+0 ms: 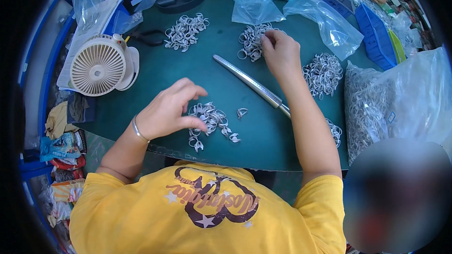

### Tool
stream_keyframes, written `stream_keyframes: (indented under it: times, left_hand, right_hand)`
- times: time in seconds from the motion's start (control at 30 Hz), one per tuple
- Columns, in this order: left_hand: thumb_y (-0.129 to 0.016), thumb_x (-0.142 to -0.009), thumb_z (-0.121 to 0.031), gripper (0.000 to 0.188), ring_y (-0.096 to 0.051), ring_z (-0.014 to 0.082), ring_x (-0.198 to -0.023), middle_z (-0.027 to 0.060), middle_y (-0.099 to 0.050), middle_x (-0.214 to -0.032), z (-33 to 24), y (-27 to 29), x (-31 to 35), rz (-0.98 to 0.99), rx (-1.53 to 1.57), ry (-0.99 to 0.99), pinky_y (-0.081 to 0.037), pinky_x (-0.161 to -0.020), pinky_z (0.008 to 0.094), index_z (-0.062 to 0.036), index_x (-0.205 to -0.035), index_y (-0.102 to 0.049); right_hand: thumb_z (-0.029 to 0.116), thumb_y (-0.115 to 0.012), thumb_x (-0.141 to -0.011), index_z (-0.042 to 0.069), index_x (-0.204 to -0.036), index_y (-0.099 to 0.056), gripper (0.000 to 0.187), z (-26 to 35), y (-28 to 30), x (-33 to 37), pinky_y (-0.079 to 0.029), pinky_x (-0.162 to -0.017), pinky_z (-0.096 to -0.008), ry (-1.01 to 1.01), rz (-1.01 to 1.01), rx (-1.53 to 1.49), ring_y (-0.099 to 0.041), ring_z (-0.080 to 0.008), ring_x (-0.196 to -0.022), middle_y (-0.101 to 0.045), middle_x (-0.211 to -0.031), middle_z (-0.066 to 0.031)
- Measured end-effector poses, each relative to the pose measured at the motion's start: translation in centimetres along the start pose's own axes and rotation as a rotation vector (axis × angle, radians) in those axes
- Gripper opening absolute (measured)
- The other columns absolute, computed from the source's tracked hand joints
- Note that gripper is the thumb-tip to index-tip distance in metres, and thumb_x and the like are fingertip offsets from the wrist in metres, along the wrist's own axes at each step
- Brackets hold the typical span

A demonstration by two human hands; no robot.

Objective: The person sorts through a pile of metal keychain components, picking up individual metal rings and small metal charms, and then joins them together by hand.

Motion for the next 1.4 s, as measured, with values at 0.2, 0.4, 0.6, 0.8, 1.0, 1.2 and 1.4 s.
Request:
stream_keyframes:
  times: [0.2,0.4,0.6,0.8,1.0,1.2,1.4]
  left_hand:
    - [-0.087,-0.057,-0.030,0.077,-0.060,0.0226,-0.076,0.0121,-0.050,-0.107,0.5,-1.8,2.8,0.082,-0.025,0.043,-0.051,-0.067,0.0320,-0.0057,-0.121,-0.052]
    - [-0.082,-0.068,-0.026,0.055,-0.060,0.0225,-0.073,0.0116,-0.053,-0.101,0.3,-2.7,0.8,-0.027,0.054,-0.003,-0.051,-0.066,0.0304,-0.0034,-0.111,-0.056]
    - [-0.077,-0.074,-0.025,0.041,-0.059,0.0238,-0.072,0.0122,-0.056,-0.095,0.0,-2.9,-2.3,-0.029,0.020,-0.140,-0.050,-0.064,0.0310,-0.0016,-0.104,-0.060]
    - [-0.075,-0.076,-0.006,0.018,-0.059,0.0123,-0.065,0.0080,-0.062,-0.087,0.0,-2.1,-3.6,-0.188,0.354,0.062,-0.047,-0.058,0.0235,-0.0001,-0.091,-0.066]
    - [-0.074,-0.074,0.001,0.012,-0.064,0.0161,-0.071,0.0095,-0.067,-0.083,-0.4,-1.9,-2.8,-0.374,0.325,-0.137,-0.051,-0.063,0.0248,-0.0001,-0.084,-0.067]
    - [-0.074,-0.072,0.004,0.014,-0.065,0.0194,-0.074,0.0094,-0.067,-0.083,-0.6,-1.8,-2.6,-0.400,0.327,-0.212,-0.052,-0.064,0.0270,-0.0021,-0.082,-0.067]
    - [-0.074,-0.071,0.005,0.016,-0.064,0.0205,-0.074,0.0088,-0.066,-0.082,-1.1,-1.4,-2.2,-0.412,0.258,-0.296,-0.051,-0.063,0.0274,-0.0031,-0.082,-0.067]
  right_hand:
    - [0.012,-0.065,-0.083,0.001,-0.100,-0.068,0.020,1.3,1.6,2.2,-0.052,-0.072,-0.0330,0.063,0.059,-0.058,-0.067,-0.0267,-0.080,-0.067,-0.089,-0.0171]
    - [0.002,-0.072,-0.074,0.000,-0.095,-0.066,0.022,6.1,-1.5,11.3,-0.051,-0.067,-0.0350,0.370,0.691,0.019,-0.063,-0.0303,-0.074,-0.063,-0.091,-0.0143]
    - [0.001,-0.070,-0.075,-0.001,-0.091,-0.066,0.016,5.6,-0.3,9.9,-0.050,-0.064,-0.0324,0.137,0.517,-0.061,-0.064,-0.0263,-0.070,-0.064,-0.078,-0.0142]
    - [-0.005,-0.067,-0.081,0.003,-0.104,-0.060,0.024,4.4,-2.0,10.4,-0.047,-0.066,-0.0177,-0.116,0.493,-0.675,-0.058,-0.0055,-0.078,-0.062,-0.087,-0.0006]
    - [-0.006,-0.067,-0.081,0.000,-0.102,-0.060,0.022,3.3,-2.1,11.0,-0.051,-0.069,-0.0190,-0.147,0.423,-0.821,-0.060,-0.0065,-0.080,-0.063,-0.089,-0.0037]
    - [-0.003,-0.069,-0.081,-0.001,-0.102,-0.062,0.022,3.1,-1.9,11.0,-0.052,-0.071,-0.0206,-0.082,0.360,-0.856,-0.063,-0.0087,-0.080,-0.064,-0.090,-0.0045]
    - [0.001,-0.072,-0.079,-0.001,-0.089,-0.068,0.010,3.3,-2.0,10.6,-0.051,-0.067,-0.0211,0.001,0.388,-0.667,-0.062,-0.0096,-0.076,-0.064,-0.086,-0.0052]
Point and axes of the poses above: each hand's wrist, its own x-axis away from the middle knuckle, its own y-axis out of the back of the hand, z = x × y, the point moved 7 cm from there along -x, towards the middle knuckle
